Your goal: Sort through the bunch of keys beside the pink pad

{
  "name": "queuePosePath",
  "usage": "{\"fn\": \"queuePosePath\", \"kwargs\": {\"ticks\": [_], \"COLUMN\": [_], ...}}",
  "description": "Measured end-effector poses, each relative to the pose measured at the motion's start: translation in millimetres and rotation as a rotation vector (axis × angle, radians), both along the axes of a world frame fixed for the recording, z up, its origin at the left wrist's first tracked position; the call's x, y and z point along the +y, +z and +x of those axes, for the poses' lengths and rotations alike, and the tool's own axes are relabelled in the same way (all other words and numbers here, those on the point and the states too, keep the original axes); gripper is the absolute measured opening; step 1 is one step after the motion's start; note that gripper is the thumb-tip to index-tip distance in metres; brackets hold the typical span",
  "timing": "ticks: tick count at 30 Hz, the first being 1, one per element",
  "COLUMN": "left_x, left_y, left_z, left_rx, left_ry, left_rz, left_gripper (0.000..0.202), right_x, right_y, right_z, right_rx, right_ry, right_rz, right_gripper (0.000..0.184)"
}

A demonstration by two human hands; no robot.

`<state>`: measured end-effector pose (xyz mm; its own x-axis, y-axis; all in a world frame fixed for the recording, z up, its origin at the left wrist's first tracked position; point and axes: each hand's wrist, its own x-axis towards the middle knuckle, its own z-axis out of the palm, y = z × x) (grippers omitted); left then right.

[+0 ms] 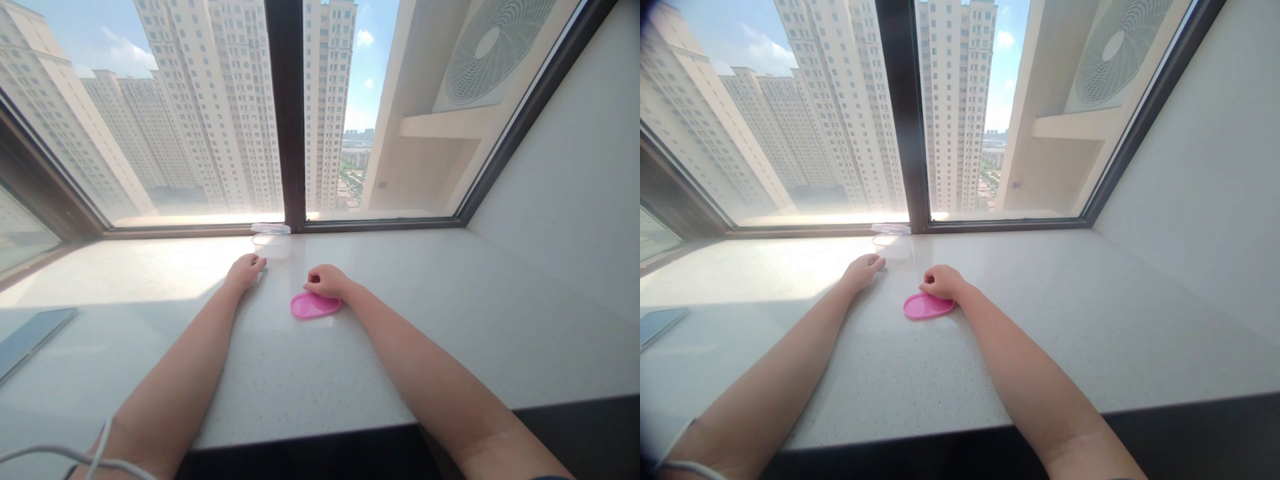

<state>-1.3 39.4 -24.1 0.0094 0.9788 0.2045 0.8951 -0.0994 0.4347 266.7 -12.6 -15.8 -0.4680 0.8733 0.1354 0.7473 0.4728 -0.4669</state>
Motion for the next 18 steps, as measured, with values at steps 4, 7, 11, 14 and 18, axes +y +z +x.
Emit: {"fn": "queuePosePath", "kwargs": {"ticks": [4, 7, 11, 14, 18], "left_x": [-3.7, -5.8, -8.4, -9.9, -11.6], "left_y": [1.9, 3.3, 3.4, 2.9, 3.2], "left_z": [1.8, 1.4, 1.6, 2.7, 3.4], "left_rx": [-0.022, -0.051, -0.106, -0.143, -0.204], "left_ry": [-0.004, 0.025, 0.047, 0.033, 0.014], "left_rz": [-0.003, -0.007, -0.015, -0.012, -0.002], "left_gripper": [0.040, 0.041, 0.043, 0.043, 0.042], "right_x": [-0.2, -0.3, -0.3, -0.6, -1.7], "right_y": [-0.2, -0.4, -1.2, -1.6, -1.1], "right_z": [0.2, 0.4, 0.6, 0.8, 1.2], "right_rx": [0.005, 0.006, 0.011, 0.019, 0.023], "right_ry": [-0.001, -0.001, 0.001, 0.003, 0.001], "right_rz": [0.006, 0.004, -0.001, -0.007, -0.005], "right_gripper": [0.019, 0.019, 0.019, 0.019, 0.020]}}
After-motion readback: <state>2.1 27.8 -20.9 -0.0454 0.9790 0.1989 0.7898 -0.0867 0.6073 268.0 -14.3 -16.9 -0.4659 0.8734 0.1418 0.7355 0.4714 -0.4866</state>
